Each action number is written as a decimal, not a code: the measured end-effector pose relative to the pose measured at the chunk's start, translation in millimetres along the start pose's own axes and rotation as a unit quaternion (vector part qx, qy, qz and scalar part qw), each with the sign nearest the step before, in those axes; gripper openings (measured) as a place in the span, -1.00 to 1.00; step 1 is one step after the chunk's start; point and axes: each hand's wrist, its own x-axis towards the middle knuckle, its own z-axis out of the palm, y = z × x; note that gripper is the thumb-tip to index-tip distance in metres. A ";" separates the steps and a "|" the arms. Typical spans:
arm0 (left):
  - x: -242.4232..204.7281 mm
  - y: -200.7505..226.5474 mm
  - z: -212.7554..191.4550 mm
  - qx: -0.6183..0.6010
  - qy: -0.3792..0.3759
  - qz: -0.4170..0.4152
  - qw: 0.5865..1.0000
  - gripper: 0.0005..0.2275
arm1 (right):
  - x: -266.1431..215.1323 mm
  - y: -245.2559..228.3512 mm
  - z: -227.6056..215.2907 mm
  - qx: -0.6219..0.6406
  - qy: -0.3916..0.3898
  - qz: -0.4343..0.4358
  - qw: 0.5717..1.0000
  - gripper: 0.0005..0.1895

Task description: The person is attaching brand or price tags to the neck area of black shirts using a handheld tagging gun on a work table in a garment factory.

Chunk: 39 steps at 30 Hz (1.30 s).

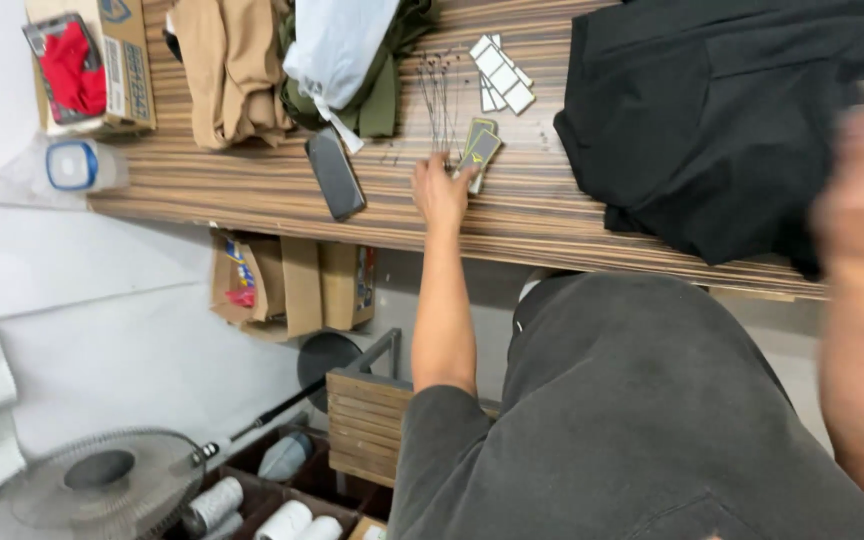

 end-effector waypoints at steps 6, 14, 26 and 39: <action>6.2 -12.5 7.2 -0.072 -0.026 -0.030 0.997 -0.67 | 97.3 -78.1 197.8 0.219 -0.227 0.096 0.944 -0.47; 16.7 -30.2 3.5 -0.137 -0.061 -0.036 0.988 -0.71 | 121.5 -53.1 373.4 0.002 -0.231 0.179 0.956 -0.31; 13.4 -29.7 -43.1 -0.357 -0.099 -0.088 0.925 -0.83 | 132.9 -50.6 378.9 0.056 -0.207 0.324 0.922 -0.67; 22.0 17.3 6.6 -0.731 -0.118 -0.162 0.652 -0.80 | 106.6 -92.9 336.7 0.342 -0.033 0.286 0.894 -0.85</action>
